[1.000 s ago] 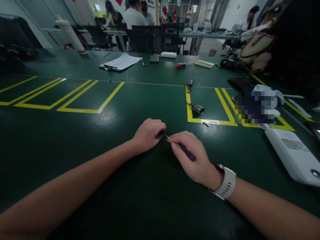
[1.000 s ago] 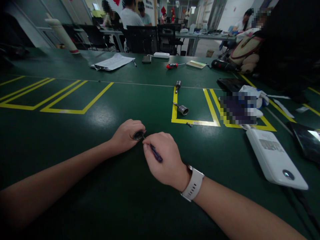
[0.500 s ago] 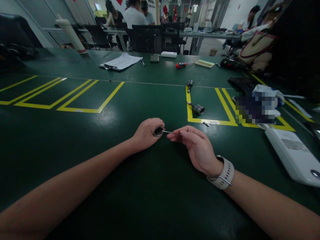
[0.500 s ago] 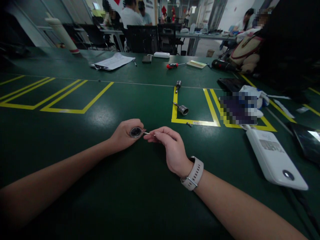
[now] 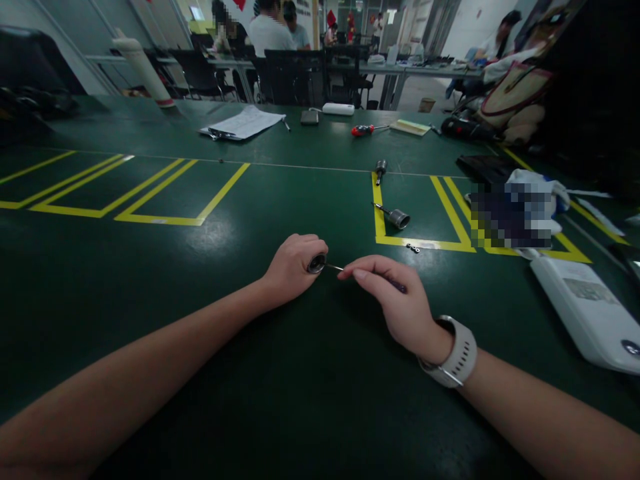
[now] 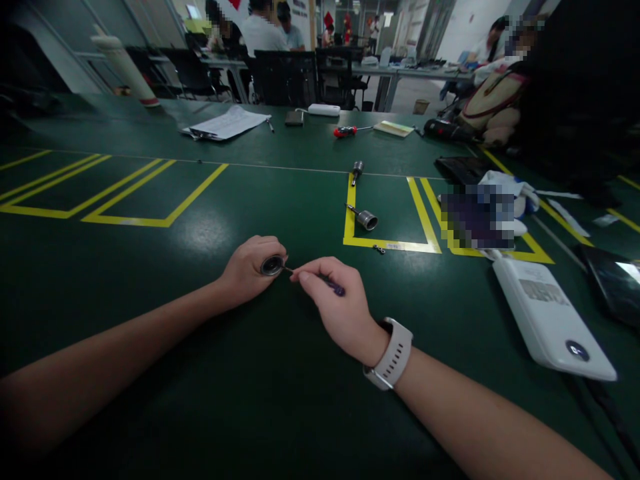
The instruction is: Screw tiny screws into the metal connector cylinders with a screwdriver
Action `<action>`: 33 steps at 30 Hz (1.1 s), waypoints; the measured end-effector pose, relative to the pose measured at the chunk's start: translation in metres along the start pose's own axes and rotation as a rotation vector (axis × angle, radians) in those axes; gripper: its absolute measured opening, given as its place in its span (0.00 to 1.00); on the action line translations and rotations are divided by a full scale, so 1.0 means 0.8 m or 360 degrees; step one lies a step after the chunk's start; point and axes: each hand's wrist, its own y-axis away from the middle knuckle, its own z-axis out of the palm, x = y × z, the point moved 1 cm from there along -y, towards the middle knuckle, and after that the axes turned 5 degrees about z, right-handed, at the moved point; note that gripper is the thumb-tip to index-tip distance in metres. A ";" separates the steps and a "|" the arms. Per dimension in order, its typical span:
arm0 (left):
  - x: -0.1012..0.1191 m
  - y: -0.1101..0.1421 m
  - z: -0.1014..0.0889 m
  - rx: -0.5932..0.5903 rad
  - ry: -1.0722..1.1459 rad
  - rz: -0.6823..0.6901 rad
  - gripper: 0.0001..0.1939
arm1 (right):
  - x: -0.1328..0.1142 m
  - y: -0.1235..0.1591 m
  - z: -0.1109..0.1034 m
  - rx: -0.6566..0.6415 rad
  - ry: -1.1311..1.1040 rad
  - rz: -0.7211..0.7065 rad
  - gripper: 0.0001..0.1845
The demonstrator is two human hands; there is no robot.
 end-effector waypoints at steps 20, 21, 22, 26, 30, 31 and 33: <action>0.001 0.000 0.002 0.0013 0.0069 0.0103 0.04 | -0.003 0.008 0.003 -0.0056 0.0332 -0.0385 0.08; 0.001 0.000 0.001 0.0013 0.0098 0.0098 0.04 | 0.000 0.005 0.001 -0.0048 0.0203 -0.0271 0.09; 0.001 0.000 0.001 0.0012 0.0135 0.0090 0.04 | 0.003 0.002 -0.001 -0.0048 0.0051 -0.0148 0.09; 0.001 0.000 -0.001 0.0044 0.0289 0.0031 0.05 | 0.016 -0.009 -0.003 -0.0043 -0.0578 0.0294 0.08; 0.000 -0.001 0.000 0.0044 0.0338 0.0022 0.05 | 0.015 -0.011 -0.002 -0.0029 -0.0675 0.0367 0.08; 0.000 -0.001 0.000 0.0040 0.0324 0.0025 0.05 | 0.013 -0.009 -0.002 -0.0025 -0.0559 0.0290 0.09; -0.001 -0.002 0.001 0.0026 0.0250 0.0036 0.04 | 0.006 -0.004 -0.002 -0.0010 -0.0200 0.0055 0.09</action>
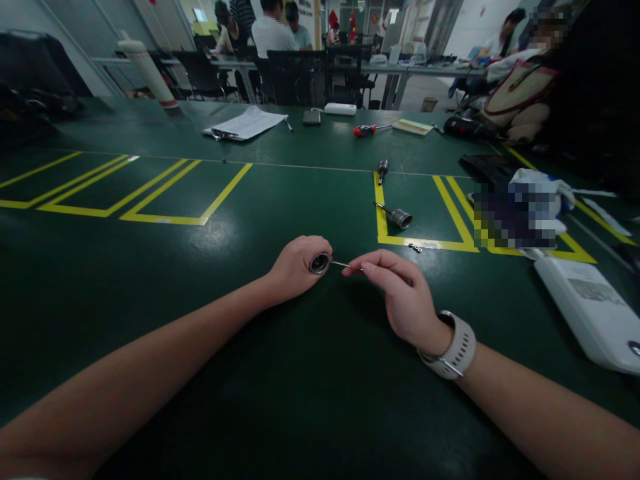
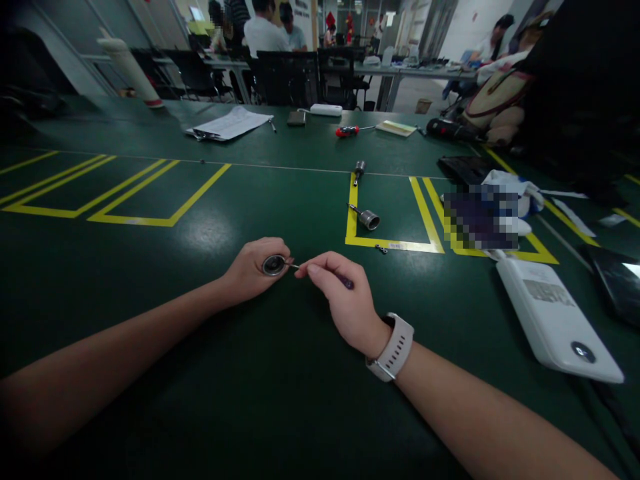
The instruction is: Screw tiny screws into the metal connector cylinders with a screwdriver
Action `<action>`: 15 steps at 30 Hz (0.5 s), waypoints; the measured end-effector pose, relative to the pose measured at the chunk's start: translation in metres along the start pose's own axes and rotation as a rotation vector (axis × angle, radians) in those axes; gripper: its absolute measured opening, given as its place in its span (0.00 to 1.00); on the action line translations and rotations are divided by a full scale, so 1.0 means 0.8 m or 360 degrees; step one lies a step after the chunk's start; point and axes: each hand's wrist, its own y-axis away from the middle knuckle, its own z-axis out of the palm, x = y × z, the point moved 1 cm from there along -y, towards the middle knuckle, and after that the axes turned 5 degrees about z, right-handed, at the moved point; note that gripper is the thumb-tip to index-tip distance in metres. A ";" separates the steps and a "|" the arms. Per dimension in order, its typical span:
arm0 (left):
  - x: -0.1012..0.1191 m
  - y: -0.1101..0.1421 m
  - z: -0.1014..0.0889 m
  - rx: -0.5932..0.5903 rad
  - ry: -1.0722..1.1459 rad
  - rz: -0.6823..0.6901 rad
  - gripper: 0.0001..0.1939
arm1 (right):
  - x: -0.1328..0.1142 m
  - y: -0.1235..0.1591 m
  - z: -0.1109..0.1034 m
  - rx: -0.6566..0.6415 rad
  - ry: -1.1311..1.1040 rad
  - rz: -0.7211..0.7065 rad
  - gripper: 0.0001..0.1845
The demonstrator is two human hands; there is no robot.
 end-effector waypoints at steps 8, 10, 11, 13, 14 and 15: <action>0.007 -0.001 0.000 -0.0167 -0.0297 0.0106 0.04 | -0.008 0.011 0.007 -0.0091 0.0535 -0.0453 0.08; 0.007 0.000 -0.001 -0.0163 -0.0242 0.0100 0.04 | -0.002 0.005 0.003 -0.0057 0.0263 -0.0204 0.09; 0.006 0.000 -0.002 -0.0151 -0.0200 0.0090 0.04 | 0.001 0.002 0.001 -0.0047 0.0099 -0.0069 0.09; 0.004 0.001 -0.002 -0.0097 -0.0097 0.0064 0.04 | 0.006 -0.004 -0.001 -0.0037 -0.0223 0.0162 0.09; 0.003 0.001 -0.003 -0.0067 -0.0042 0.0052 0.05 | 0.009 -0.006 -0.002 -0.0029 -0.0358 0.0248 0.09; 0.003 0.001 -0.003 -0.0043 0.0009 0.0042 0.05 | 0.010 -0.008 -0.001 -0.0023 -0.0460 0.0317 0.08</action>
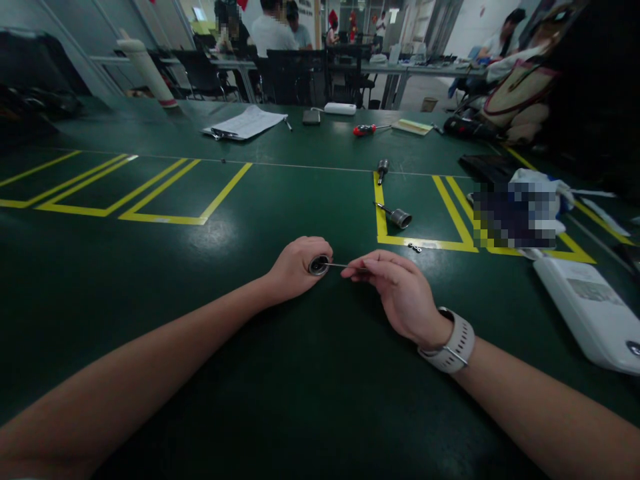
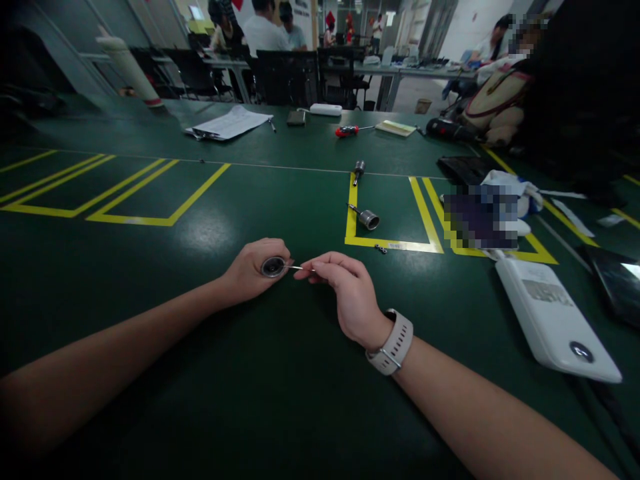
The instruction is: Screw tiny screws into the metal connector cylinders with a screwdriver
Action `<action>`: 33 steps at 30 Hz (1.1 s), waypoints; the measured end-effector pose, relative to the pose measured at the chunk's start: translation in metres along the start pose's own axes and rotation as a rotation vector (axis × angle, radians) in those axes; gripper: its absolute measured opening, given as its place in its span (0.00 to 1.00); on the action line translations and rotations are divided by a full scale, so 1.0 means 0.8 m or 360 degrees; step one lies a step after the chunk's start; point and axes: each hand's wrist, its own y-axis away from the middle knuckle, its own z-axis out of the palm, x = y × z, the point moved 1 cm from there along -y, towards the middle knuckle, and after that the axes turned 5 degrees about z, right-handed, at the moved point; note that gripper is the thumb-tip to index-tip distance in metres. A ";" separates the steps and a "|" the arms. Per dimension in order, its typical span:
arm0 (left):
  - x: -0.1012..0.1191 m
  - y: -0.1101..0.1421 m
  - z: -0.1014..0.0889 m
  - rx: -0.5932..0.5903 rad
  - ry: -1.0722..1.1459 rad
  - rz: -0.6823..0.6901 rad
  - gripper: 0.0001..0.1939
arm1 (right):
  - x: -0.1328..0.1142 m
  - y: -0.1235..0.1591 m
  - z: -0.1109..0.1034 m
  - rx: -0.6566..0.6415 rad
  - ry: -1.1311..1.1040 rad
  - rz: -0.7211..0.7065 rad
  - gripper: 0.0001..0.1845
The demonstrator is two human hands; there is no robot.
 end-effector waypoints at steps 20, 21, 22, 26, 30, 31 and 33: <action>-0.006 -0.002 0.003 -0.0018 0.0057 -0.0020 0.06 | -0.003 0.000 0.003 0.0016 -0.0024 0.0063 0.08; -0.007 -0.002 0.003 0.0005 0.0106 -0.0044 0.06 | -0.003 0.002 0.004 0.0014 -0.0016 0.0041 0.08; -0.007 -0.002 0.003 0.0031 0.0152 -0.0065 0.07 | -0.003 0.003 0.004 0.0006 -0.0007 0.0012 0.08; -0.007 -0.002 0.001 0.0082 0.0196 -0.0066 0.08 | -0.003 0.004 0.003 -0.0035 -0.0018 -0.0026 0.08; -0.006 -0.004 -0.001 -0.0115 0.0083 0.0060 0.06 | -0.001 0.001 -0.001 -0.0033 -0.0127 0.0078 0.09; -0.007 -0.004 -0.002 -0.0153 0.0058 0.0069 0.05 | -0.001 -0.001 -0.002 -0.0039 -0.0155 0.0088 0.09; -0.009 -0.005 -0.003 -0.0193 0.0023 0.0053 0.05 | 0.000 -0.002 -0.003 -0.0041 -0.0185 0.0096 0.08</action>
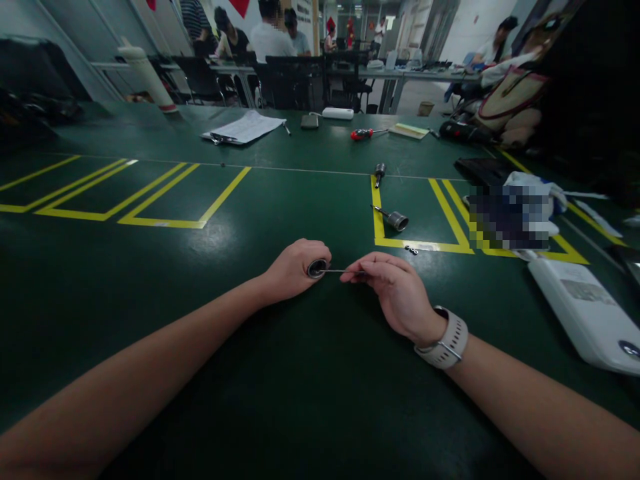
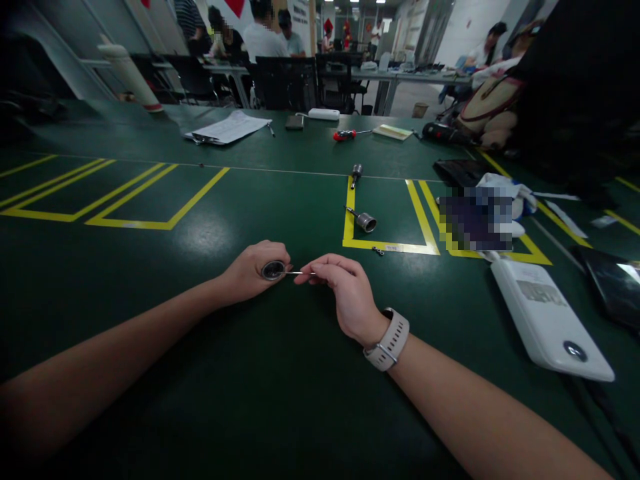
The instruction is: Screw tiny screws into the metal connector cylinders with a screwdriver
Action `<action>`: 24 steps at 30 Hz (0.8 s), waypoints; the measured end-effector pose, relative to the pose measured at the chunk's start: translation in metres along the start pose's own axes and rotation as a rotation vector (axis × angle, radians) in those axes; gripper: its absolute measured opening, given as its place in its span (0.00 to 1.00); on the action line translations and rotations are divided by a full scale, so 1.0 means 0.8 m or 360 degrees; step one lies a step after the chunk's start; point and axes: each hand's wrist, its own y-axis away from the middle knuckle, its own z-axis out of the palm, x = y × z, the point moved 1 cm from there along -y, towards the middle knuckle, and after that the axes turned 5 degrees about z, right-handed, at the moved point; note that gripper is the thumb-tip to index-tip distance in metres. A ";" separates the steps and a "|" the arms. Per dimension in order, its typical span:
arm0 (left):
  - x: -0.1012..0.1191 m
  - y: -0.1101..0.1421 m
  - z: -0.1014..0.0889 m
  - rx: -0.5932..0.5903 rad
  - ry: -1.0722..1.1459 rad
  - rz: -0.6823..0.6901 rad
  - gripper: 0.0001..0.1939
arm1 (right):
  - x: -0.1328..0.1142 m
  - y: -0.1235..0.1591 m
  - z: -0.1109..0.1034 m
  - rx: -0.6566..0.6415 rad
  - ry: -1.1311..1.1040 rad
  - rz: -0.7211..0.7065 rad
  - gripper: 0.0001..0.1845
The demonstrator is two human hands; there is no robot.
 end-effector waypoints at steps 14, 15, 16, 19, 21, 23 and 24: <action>-0.005 0.001 -0.004 0.0090 0.0068 -0.0158 0.05 | 0.003 0.003 0.001 0.0007 0.0301 -0.0187 0.09; -0.005 0.002 -0.004 0.0098 0.0069 -0.0151 0.05 | 0.001 0.005 0.003 -0.0003 0.0402 -0.0220 0.09; -0.004 0.002 -0.003 0.0105 0.0066 -0.0138 0.05 | 0.000 0.006 0.004 -0.0009 0.0516 -0.0249 0.08; -0.005 0.002 -0.001 0.0134 0.0042 -0.0101 0.07 | -0.002 0.011 0.010 -0.0041 0.0795 -0.0272 0.08; -0.004 0.002 0.000 0.0157 0.0035 -0.0092 0.08 | -0.001 0.012 0.012 -0.0096 0.0810 -0.0249 0.07; -0.003 0.002 0.000 0.0172 0.0043 -0.0099 0.08 | 0.002 0.011 0.012 -0.0153 0.0703 -0.0224 0.07; -0.003 0.002 0.000 0.0174 0.0054 -0.0107 0.08 | 0.004 0.011 0.012 -0.0169 0.0640 -0.0216 0.07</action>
